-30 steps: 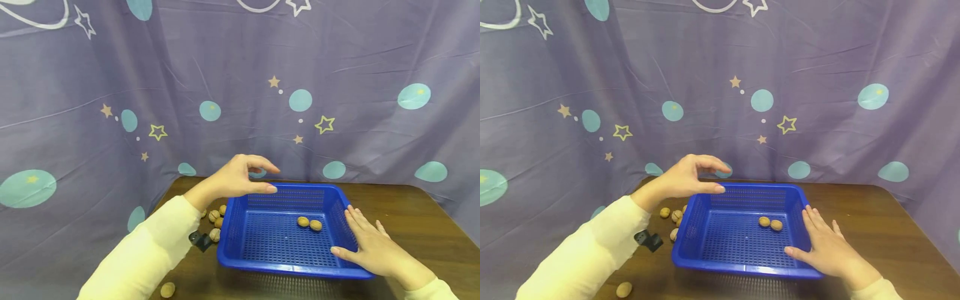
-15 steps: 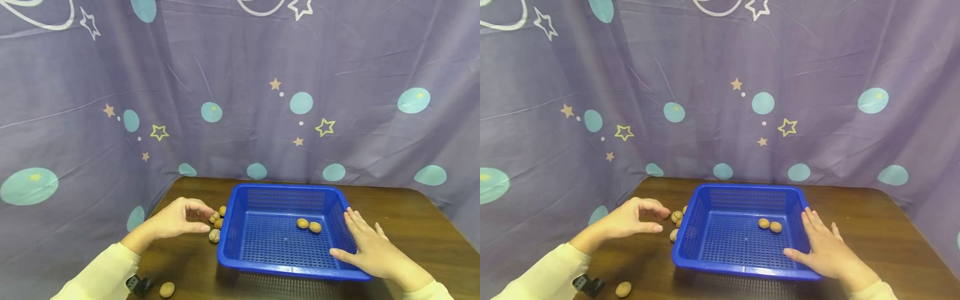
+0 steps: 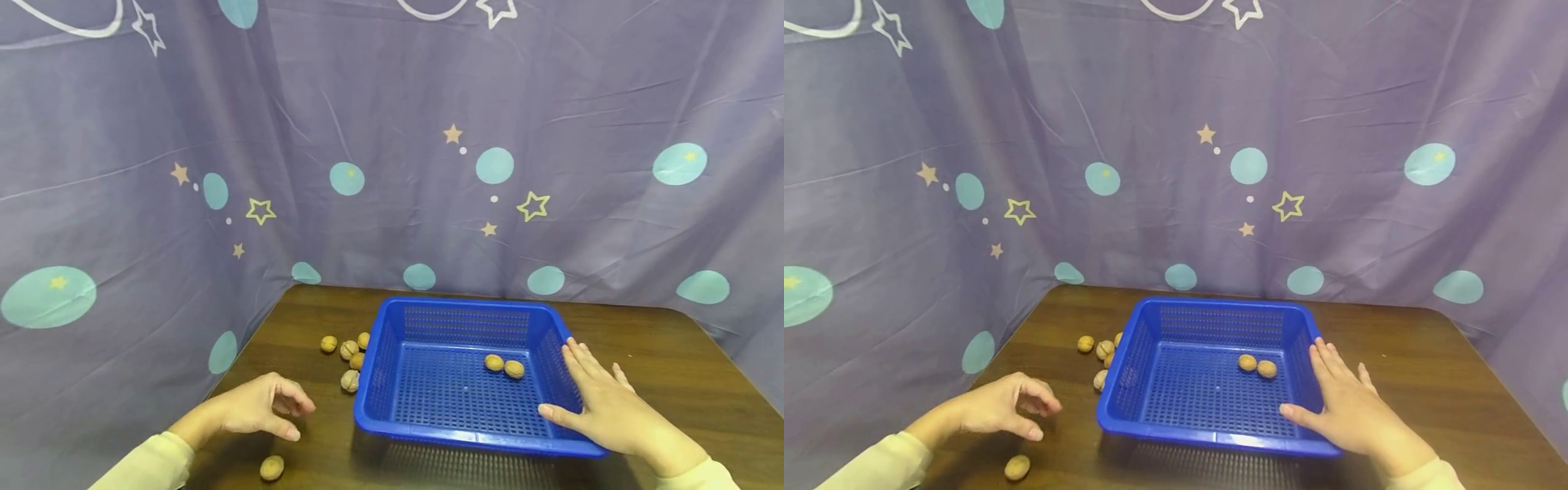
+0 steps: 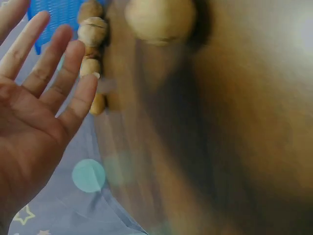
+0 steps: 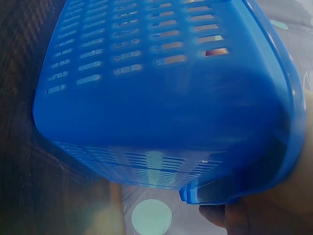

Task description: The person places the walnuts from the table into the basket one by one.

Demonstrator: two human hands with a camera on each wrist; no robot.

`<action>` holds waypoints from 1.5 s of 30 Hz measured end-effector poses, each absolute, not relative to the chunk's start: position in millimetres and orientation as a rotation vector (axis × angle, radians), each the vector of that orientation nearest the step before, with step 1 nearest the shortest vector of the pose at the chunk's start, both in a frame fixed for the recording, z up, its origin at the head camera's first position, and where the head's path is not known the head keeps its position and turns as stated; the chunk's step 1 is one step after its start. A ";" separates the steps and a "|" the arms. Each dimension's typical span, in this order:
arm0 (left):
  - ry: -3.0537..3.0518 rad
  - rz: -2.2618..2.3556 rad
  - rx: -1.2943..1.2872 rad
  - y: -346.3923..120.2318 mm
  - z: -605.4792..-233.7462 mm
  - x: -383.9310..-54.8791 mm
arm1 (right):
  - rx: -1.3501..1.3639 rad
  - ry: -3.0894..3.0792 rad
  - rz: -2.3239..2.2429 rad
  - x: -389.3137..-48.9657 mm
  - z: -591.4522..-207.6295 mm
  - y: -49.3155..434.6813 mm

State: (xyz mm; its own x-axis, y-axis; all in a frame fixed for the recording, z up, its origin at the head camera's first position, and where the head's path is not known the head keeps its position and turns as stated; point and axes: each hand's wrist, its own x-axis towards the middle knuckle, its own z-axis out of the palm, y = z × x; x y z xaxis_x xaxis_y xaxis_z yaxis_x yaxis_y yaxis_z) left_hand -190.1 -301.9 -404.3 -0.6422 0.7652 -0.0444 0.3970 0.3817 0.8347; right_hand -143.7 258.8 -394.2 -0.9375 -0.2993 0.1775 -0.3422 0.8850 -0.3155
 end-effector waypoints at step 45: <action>2.159 1.173 0.977 -337.3 -454.5 -187.3 | 0.499 -2.916 0.504 -144.7 -394.9 258.2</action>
State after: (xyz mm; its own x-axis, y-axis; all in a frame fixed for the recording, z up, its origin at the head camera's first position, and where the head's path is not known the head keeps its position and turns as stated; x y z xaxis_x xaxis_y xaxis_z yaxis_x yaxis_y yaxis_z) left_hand -187.3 -337.3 -454.5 -0.6223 0.7785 -0.0813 0.3554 0.3736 0.8568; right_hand -144.7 258.2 -394.9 -0.9351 -0.2984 0.1913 -0.3453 0.8888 -0.3015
